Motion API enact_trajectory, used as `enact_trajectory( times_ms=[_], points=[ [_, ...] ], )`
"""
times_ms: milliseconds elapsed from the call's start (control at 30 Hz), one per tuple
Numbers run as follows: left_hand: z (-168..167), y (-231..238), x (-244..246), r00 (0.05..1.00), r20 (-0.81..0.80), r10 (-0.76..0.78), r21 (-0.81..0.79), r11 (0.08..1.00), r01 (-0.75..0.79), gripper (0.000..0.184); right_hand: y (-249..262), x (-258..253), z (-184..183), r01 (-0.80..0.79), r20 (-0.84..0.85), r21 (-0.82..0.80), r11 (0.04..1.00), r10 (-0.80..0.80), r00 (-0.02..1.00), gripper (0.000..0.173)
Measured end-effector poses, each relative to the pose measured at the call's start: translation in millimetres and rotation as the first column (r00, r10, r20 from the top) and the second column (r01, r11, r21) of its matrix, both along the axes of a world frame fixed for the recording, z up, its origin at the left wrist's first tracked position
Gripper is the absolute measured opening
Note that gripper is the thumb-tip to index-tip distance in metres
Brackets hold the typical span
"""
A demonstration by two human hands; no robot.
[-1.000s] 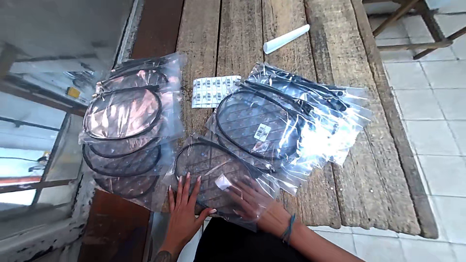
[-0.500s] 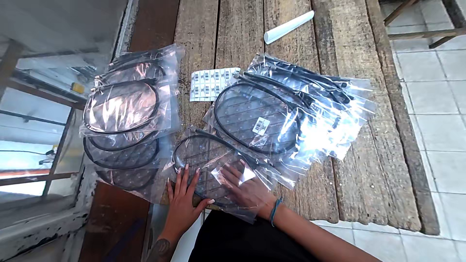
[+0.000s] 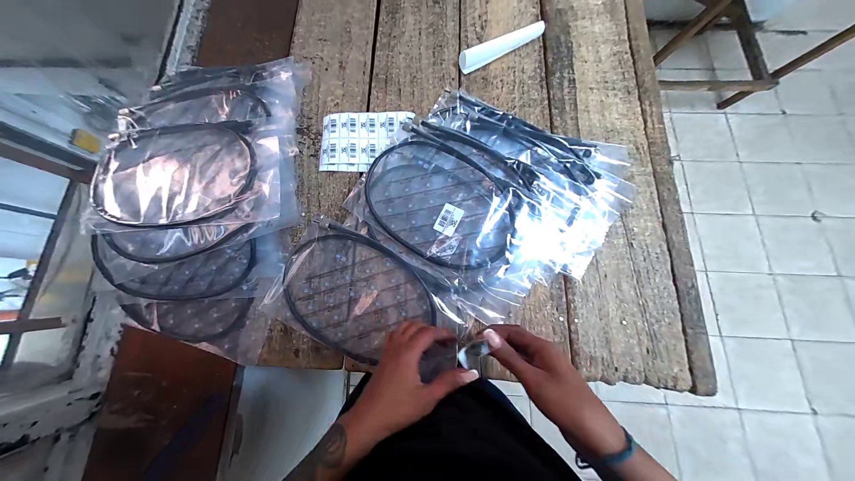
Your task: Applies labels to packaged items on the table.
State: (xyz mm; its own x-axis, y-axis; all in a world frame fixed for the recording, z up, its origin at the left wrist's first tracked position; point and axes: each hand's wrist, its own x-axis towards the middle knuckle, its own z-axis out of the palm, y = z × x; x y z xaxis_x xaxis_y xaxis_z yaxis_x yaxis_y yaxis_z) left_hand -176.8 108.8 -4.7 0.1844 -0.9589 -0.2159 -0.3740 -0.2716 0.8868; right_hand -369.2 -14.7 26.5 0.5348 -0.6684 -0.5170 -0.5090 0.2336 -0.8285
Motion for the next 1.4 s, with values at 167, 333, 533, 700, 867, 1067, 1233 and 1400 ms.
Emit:
enact_trajectory(
  times_ms=[167,333,533,700,867,1067,1233,1400],
  points=[
    [-3.5,-2.9,-12.5,0.987,-0.158,0.035,0.048,0.998,-0.028,0.036,7.3,8.6,-11.3,-0.083,-0.023,-0.101,0.991,0.081,0.996,0.05],
    [-4.8,3.9,-15.1,0.928,-0.337,0.159,0.071,0.987,-0.143,0.029,6.7,0.5,-25.0,-0.126,-0.035,-0.282,0.951,0.121,0.992,0.039],
    [-11.9,23.1,-17.8,0.969,0.166,0.182,-0.046,0.983,-0.176,0.053,-6.6,4.8,-42.8,-0.109,0.024,-0.461,0.881,0.135,0.991,0.025],
    [-42.2,22.7,-18.1,0.864,0.493,0.098,-0.071,0.995,-0.072,0.021,-38.8,-15.3,-37.7,-0.054,-0.032,-0.424,0.904,0.044,0.999,0.021],
    [-33.1,28.4,-20.5,0.8,-0.007,0.6,-0.017,0.8,-0.6,0.012,3.3,12.7,-48.9,-0.152,-0.037,-0.01,0.988,0.152,0.988,0.022],
    [-27.8,34.6,-17.3,0.636,-0.581,0.507,0.108,0.823,-0.557,0.01,36.0,97.2,-72.6,-0.476,-0.187,-0.342,0.81,0.438,0.879,0.031],
    [-29.5,34.3,-13.6,0.636,-0.592,0.495,0.09,0.825,-0.558,0.013,33.2,126.9,-74.9,-0.473,-0.352,-0.34,0.813,0.356,0.866,0.046],
    [-31.5,33.5,-10.2,0.643,-0.614,0.457,0.095,0.852,-0.515,0.016,38.6,129.2,-85.1,-0.4,-0.332,-0.379,0.834,0.281,0.901,0.044]
  ],
)
